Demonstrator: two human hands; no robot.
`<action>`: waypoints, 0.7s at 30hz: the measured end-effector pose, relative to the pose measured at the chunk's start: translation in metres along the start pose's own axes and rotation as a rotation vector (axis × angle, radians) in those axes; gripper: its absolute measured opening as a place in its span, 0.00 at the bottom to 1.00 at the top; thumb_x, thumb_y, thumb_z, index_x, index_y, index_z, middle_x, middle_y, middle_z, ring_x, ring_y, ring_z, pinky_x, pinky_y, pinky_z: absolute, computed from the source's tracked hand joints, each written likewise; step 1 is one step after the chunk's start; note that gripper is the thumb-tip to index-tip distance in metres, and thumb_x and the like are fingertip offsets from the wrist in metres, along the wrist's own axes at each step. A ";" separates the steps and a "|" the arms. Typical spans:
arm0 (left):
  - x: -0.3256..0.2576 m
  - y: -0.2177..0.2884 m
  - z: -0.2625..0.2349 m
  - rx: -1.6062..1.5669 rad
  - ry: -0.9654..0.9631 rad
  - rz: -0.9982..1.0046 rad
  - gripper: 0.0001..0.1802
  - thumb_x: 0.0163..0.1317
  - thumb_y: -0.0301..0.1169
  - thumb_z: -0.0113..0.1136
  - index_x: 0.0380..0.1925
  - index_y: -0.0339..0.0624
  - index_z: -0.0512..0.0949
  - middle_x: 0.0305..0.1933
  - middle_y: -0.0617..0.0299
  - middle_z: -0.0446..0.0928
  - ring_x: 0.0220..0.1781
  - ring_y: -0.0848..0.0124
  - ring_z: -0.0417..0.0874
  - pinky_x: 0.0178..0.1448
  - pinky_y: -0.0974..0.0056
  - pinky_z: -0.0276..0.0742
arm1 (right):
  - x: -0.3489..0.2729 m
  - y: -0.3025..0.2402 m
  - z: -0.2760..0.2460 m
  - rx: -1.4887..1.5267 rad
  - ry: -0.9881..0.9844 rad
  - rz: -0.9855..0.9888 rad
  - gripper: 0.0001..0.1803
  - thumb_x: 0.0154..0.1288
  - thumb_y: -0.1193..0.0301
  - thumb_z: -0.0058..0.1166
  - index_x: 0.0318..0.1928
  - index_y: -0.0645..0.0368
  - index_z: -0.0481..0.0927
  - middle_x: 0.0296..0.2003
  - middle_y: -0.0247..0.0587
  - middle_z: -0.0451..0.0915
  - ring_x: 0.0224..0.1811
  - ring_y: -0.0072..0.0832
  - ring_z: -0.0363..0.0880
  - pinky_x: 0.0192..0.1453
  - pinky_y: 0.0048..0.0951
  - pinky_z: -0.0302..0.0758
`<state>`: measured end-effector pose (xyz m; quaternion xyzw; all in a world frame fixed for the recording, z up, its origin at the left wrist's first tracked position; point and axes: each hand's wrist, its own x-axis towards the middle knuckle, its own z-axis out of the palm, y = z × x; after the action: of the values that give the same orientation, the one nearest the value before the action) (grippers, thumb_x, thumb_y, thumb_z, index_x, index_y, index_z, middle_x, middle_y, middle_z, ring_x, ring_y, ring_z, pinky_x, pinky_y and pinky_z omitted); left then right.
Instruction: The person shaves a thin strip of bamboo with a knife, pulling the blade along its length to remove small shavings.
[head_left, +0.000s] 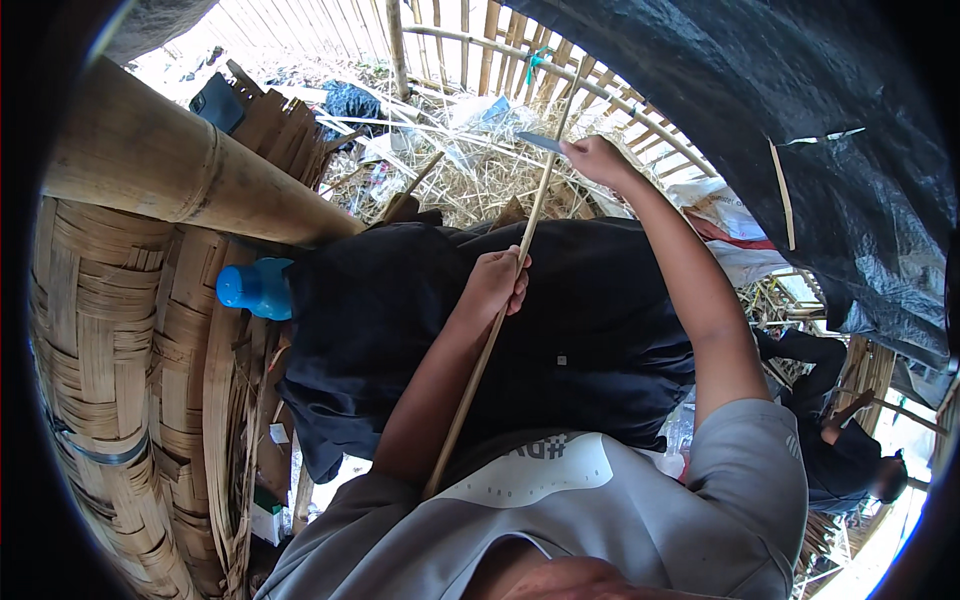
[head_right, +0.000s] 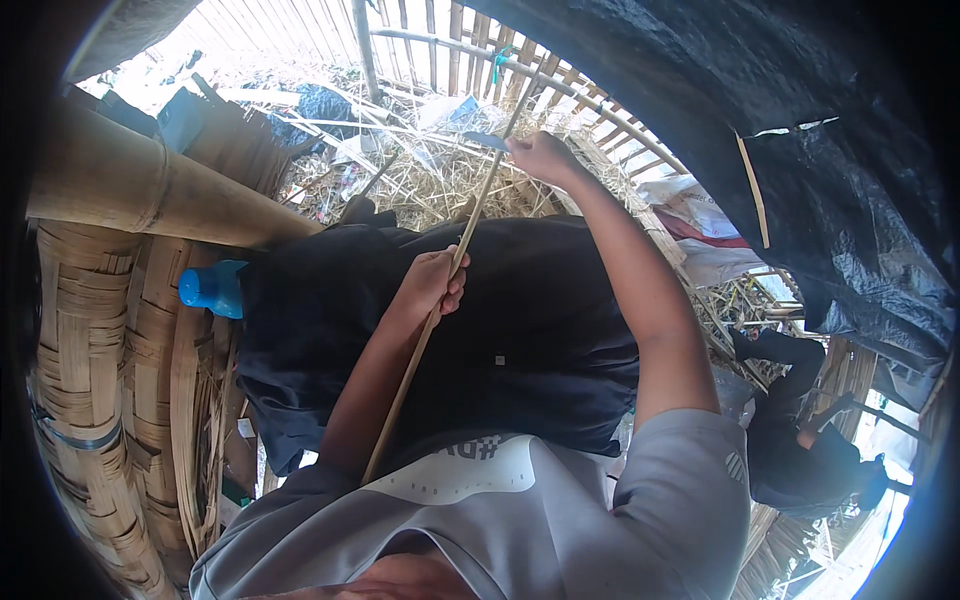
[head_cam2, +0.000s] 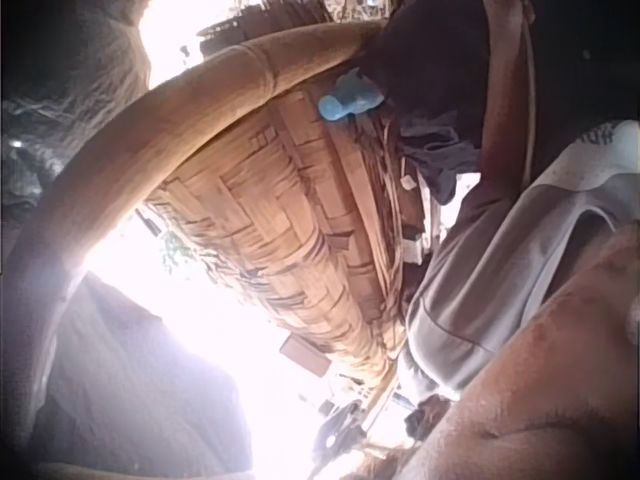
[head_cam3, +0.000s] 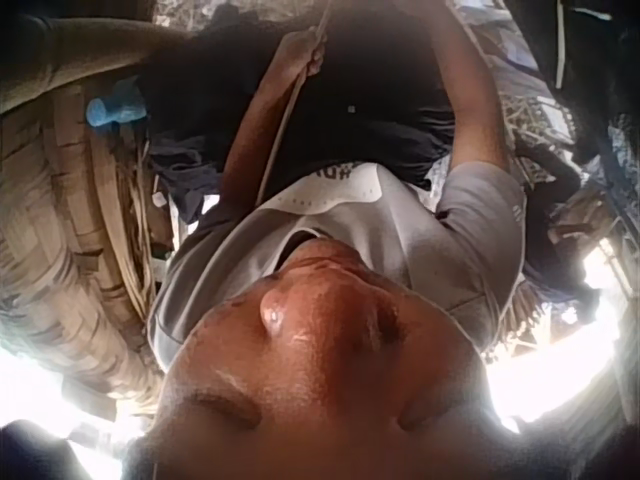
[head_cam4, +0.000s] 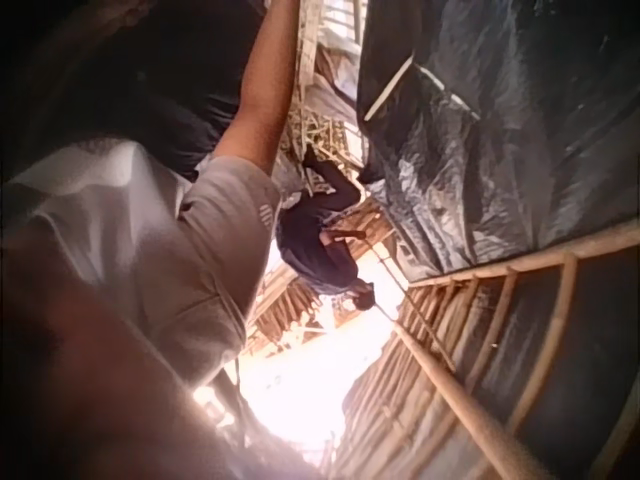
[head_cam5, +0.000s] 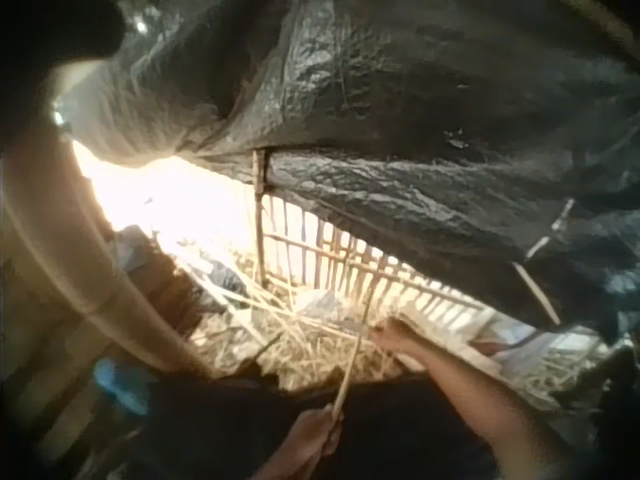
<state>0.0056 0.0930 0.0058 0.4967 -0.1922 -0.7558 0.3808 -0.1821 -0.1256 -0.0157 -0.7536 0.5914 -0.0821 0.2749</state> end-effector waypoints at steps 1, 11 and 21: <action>-0.002 -0.001 -0.002 -0.007 -0.002 0.006 0.19 0.75 0.41 0.37 0.31 0.40 0.70 0.14 0.67 0.64 0.08 0.77 0.62 0.12 0.69 0.55 | -0.002 -0.010 0.001 -0.037 -0.044 0.023 0.34 0.68 0.43 0.40 0.27 0.63 0.80 0.23 0.48 0.81 0.26 0.39 0.82 0.36 0.39 0.76; -0.010 -0.010 -0.007 -0.130 -0.067 -0.085 0.17 0.74 0.38 0.35 0.31 0.40 0.67 0.14 0.68 0.62 0.07 0.77 0.59 0.12 0.69 0.55 | -0.018 -0.008 0.015 0.066 -0.111 0.073 0.38 0.66 0.43 0.47 0.13 0.65 0.69 0.10 0.36 0.65 0.15 0.24 0.66 0.23 0.38 0.66; -0.013 -0.013 -0.006 -0.097 -0.064 -0.083 0.17 0.74 0.37 0.35 0.31 0.39 0.67 0.14 0.67 0.62 0.07 0.77 0.60 0.12 0.68 0.55 | -0.043 -0.011 0.019 0.215 -0.213 0.219 0.35 0.67 0.42 0.43 0.16 0.60 0.65 0.08 0.31 0.62 0.07 0.24 0.62 0.10 0.31 0.60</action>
<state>0.0091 0.1122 0.0019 0.4607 -0.1467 -0.7950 0.3662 -0.1767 -0.0775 -0.0168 -0.6552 0.6254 -0.0342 0.4224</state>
